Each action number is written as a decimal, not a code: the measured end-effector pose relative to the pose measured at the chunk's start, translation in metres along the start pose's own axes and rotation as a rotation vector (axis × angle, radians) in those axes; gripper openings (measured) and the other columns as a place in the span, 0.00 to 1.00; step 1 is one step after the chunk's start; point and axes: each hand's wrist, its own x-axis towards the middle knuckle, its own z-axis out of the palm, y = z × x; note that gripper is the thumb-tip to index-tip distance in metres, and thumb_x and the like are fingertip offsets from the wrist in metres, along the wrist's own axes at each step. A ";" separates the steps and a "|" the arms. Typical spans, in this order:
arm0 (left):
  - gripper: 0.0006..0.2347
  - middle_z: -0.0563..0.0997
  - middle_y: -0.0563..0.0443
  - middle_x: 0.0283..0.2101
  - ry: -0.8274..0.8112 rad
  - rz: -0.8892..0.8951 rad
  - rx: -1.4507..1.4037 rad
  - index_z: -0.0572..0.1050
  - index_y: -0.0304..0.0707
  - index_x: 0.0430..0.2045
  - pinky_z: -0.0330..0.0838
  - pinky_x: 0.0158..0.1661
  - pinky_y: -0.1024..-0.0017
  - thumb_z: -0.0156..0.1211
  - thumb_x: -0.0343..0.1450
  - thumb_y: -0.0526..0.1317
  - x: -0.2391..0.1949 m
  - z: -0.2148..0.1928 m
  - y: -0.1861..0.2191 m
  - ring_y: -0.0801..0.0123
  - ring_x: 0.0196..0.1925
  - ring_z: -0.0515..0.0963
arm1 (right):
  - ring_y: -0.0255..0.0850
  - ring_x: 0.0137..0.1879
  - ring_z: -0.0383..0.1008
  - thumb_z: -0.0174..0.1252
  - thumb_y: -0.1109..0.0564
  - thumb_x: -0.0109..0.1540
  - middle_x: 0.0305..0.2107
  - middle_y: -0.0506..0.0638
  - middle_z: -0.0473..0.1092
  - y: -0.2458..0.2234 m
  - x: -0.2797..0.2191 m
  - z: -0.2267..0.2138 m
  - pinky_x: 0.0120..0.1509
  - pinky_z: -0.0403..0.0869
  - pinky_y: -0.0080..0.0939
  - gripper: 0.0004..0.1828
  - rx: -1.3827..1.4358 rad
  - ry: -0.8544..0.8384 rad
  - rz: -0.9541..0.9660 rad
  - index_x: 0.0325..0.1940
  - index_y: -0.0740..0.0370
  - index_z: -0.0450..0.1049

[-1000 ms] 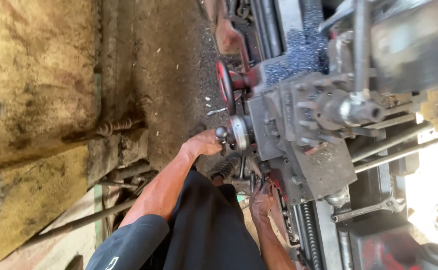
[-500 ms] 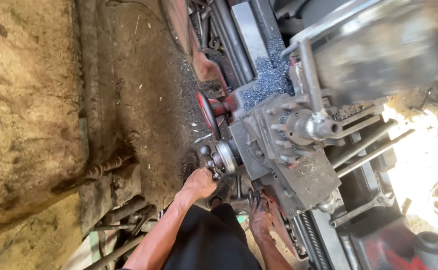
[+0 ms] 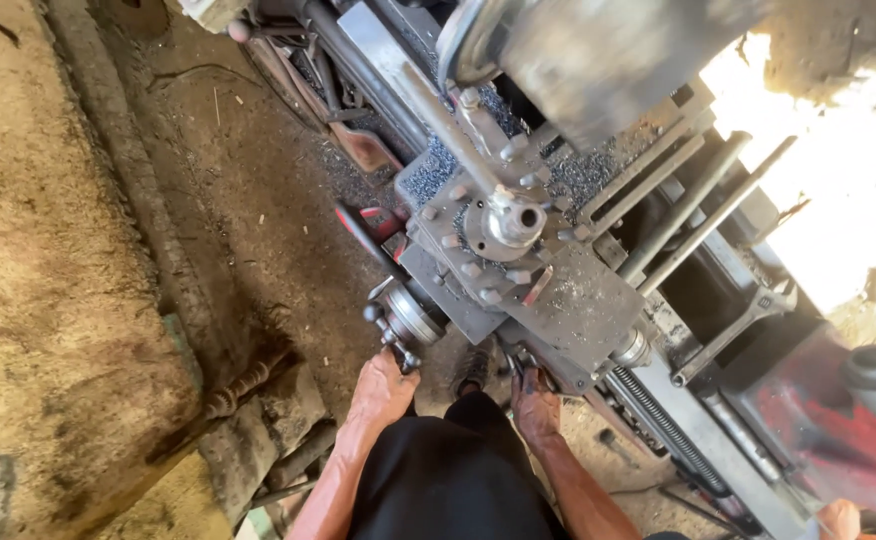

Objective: The person operates a lathe by rotating different wheels and handles on the machine to move parts of the lathe.

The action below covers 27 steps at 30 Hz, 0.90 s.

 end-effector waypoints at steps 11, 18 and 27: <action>0.33 0.80 0.18 0.47 0.282 0.027 -0.170 0.57 0.42 0.68 0.72 0.54 0.35 0.59 0.64 0.35 -0.046 -0.015 0.039 0.27 0.54 0.78 | 0.52 0.31 0.82 0.42 0.38 0.69 0.31 0.52 0.75 -0.010 -0.019 -0.032 0.32 0.81 0.49 0.19 0.386 0.539 0.176 0.47 0.54 0.67; 0.22 0.85 0.31 0.42 0.322 0.082 0.039 0.76 0.43 0.56 0.78 0.52 0.48 0.61 0.64 0.37 -0.002 -0.014 -0.003 0.41 0.50 0.83 | 0.51 0.31 0.82 0.41 0.39 0.70 0.30 0.49 0.71 -0.009 -0.024 -0.043 0.32 0.81 0.48 0.17 0.369 0.542 0.167 0.46 0.51 0.64; 0.15 0.86 0.44 0.30 0.246 0.046 0.112 0.85 0.48 0.38 0.81 0.40 0.55 0.60 0.60 0.42 -0.002 -0.034 0.011 0.48 0.40 0.86 | 0.51 0.30 0.82 0.39 0.38 0.70 0.27 0.48 0.70 -0.008 -0.022 -0.042 0.33 0.81 0.48 0.17 0.372 0.497 0.171 0.45 0.51 0.64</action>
